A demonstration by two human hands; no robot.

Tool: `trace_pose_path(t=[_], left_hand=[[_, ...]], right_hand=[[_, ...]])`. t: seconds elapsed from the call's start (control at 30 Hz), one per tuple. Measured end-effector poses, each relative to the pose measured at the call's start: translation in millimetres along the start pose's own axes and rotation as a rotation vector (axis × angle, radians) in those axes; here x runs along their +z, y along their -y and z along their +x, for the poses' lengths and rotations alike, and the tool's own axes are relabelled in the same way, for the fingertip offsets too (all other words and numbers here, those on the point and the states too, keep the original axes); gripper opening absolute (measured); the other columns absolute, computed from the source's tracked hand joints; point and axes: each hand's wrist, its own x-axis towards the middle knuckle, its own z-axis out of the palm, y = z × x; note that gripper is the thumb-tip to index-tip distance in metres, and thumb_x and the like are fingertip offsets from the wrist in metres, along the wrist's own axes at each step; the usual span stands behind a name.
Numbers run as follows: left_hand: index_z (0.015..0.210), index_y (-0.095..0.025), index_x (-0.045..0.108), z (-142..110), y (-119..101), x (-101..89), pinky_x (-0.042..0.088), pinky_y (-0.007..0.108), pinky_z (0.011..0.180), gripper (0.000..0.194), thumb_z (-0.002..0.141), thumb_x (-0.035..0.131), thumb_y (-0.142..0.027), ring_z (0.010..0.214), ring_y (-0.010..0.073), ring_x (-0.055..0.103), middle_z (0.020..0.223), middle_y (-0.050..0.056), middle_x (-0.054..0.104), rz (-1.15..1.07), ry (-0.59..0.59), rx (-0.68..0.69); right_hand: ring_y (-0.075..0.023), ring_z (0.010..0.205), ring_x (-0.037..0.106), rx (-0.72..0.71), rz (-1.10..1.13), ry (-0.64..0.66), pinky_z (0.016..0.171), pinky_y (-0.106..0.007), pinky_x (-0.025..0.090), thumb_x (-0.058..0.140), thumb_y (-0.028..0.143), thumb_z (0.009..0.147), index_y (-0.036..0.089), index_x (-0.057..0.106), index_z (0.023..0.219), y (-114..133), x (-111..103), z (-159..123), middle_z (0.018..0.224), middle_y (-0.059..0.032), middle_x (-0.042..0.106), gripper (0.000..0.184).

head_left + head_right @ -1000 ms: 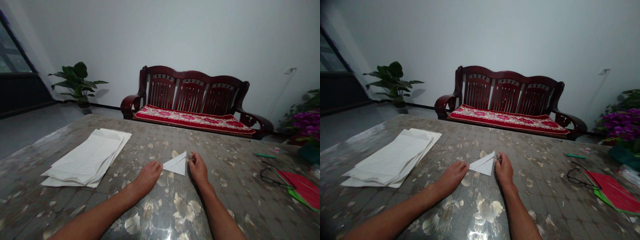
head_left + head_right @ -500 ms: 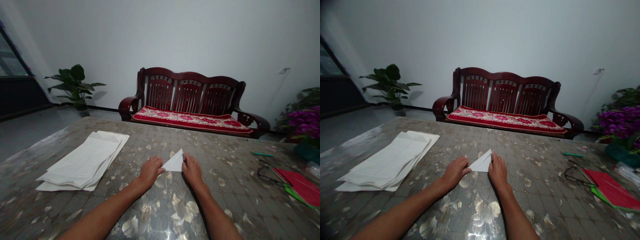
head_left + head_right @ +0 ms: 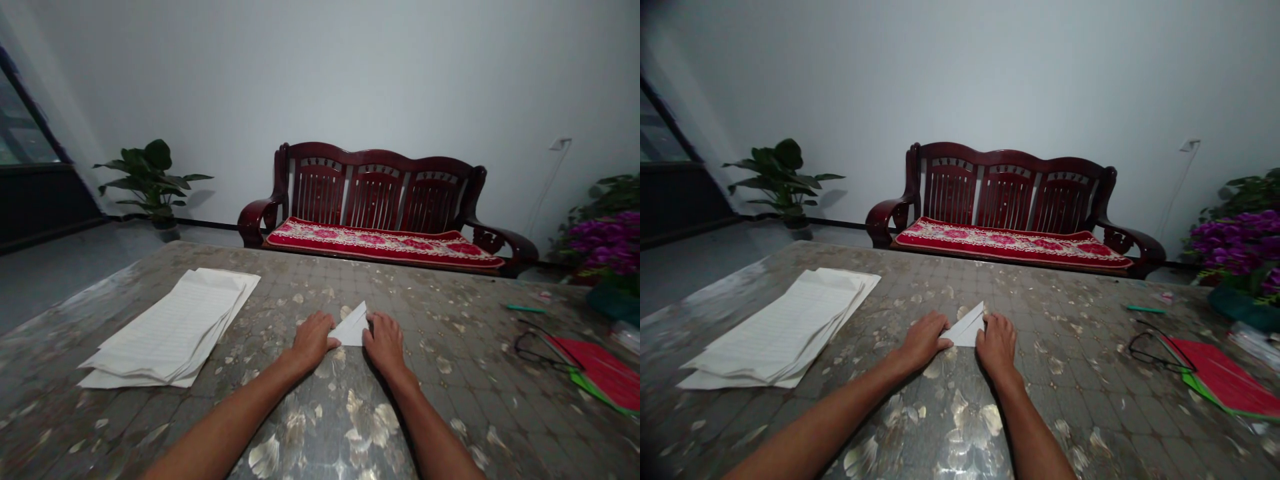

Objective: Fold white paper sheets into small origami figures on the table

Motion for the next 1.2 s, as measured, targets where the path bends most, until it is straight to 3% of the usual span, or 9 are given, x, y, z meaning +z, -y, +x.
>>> trace_pose_path(t=[0.2, 0.4, 0.5, 0.7, 0.8, 0.9, 0.97, 1.1, 1.2], left_hand=[[0.102, -0.020, 0.060, -4.6, -9.8, 10.4, 0.041, 0.032, 0.089, 0.026, 0.080, 0.072, -0.028, 0.108, 0.0238, 0.055, 0.112, 0.006, 0.061, -0.031, -0.059, 0.012], [0.129, -0.021, 0.050, 1.8, -9.3, 11.0, 0.041, 0.028, 0.090, 0.061, 0.073, 0.076, -0.024, 0.112, 0.0232, 0.058, 0.126, 0.009, 0.059, -0.170, -0.033, -0.056], [0.135, -0.022, 0.047, 6.5, -7.5, 15.7, 0.042, 0.025, 0.082, 0.070, 0.071, 0.074, -0.021, 0.100, 0.0203, 0.063, 0.112, 0.004, 0.067, -0.272, -0.056, -0.122], [0.116, -0.022, 0.064, 12.3, -5.5, 23.5, 0.035, 0.022, 0.061, 0.046, 0.071, 0.064, -0.017, 0.070, 0.0145, 0.062, 0.075, -0.004, 0.068, -0.411, -0.080, -0.180], [0.097, -0.022, 0.072, 10.1, -5.4, 27.1, 0.033, 0.022, 0.058, 0.029, 0.071, 0.060, -0.019, 0.063, 0.0136, 0.057, 0.069, -0.003, 0.065, -0.488, -0.064, -0.124], [0.083, -0.018, 0.072, 7.3, -6.5, 29.6, 0.035, 0.023, 0.062, 0.018, 0.070, 0.059, -0.022, 0.067, 0.0152, 0.056, 0.072, -0.001, 0.063, -0.547, -0.128, -0.044], [0.080, -0.016, 0.071, 6.4, -7.9, 29.6, 0.037, 0.024, 0.065, 0.018, 0.070, 0.060, -0.025, 0.072, 0.0171, 0.057, 0.075, 0.001, 0.064, -0.613, -0.158, -0.003], [0.089, -0.012, 0.071, 4.9, -9.5, 25.8, 0.038, 0.025, 0.063, 0.029, 0.073, 0.057, -0.032, 0.067, 0.0174, 0.055, 0.074, 0.002, 0.065, -0.904, -0.016, 0.058], [0.091, -0.011, 0.072, 1.6, -5.8, 21.0, 0.040, 0.025, 0.064, 0.033, 0.072, 0.060, -0.035, 0.067, 0.0173, 0.055, 0.075, 0.002, 0.066, -1.015, -0.006, 0.073]], right_hand=[[-0.0279, 0.108, 0.050, 0.024, 0.088, -0.007, 0.092, -0.040, 0.035, 0.049, 0.014, 0.080, 0.021, 0.064, 0.104, -0.4, -3.3, -2.0, 0.114, -0.0110, 0.063, 0.029], [-0.0261, 0.109, 0.050, 0.037, 0.184, 0.054, 0.092, -0.036, 0.033, 0.048, 0.016, 0.078, 0.022, 0.065, 0.098, 3.9, -10.5, -2.1, 0.114, -0.0078, 0.064, 0.026], [-0.0261, 0.108, 0.052, 0.064, 0.269, 0.063, 0.094, -0.037, 0.034, 0.048, 0.017, 0.077, 0.022, 0.065, 0.095, 2.9, -11.0, -1.3, 0.109, -0.0061, 0.066, 0.026], [-0.0236, 0.099, 0.060, 0.176, 0.691, -0.013, 0.090, -0.036, 0.043, 0.052, 0.029, 0.078, 0.021, 0.057, 0.114, -5.6, -1.0, 3.3, 0.104, -0.0067, 0.069, 0.037], [-0.0201, 0.081, 0.063, 0.228, 1.004, -0.008, 0.072, -0.031, 0.048, 0.057, 0.034, 0.075, 0.020, 0.051, 0.120, -4.1, 2.5, 6.2, 0.092, -0.0031, 0.068, 0.048], [-0.0154, 0.063, 0.059, 0.250, 1.209, -0.027, 0.058, -0.025, 0.045, 0.063, 0.033, 0.070, 0.018, 0.051, 0.119, 3.9, 0.7, 7.4, 0.074, 0.0038, 0.063, 0.052], [-0.0137, 0.062, 0.057, 0.236, 1.286, -0.044, 0.057, -0.023, 0.043, 0.067, 0.031, 0.069, 0.018, 0.051, 0.119, 11.7, -2.8, 6.2, 0.071, 0.0054, 0.061, 0.054], [-0.0131, 0.065, 0.059, 0.177, 1.364, 0.019, 0.059, -0.023, 0.044, 0.071, 0.029, 0.070, 0.018, 0.049, 0.124, 27.7, -12.5, 0.3, 0.076, 0.0032, 0.064, 0.060], [-0.0149, 0.071, 0.061, 0.135, 1.422, 0.061, 0.063, -0.025, 0.047, 0.073, 0.031, 0.070, 0.020, 0.048, 0.127, 36.4, -21.4, -2.1, 0.082, 0.0009, 0.066, 0.063]])
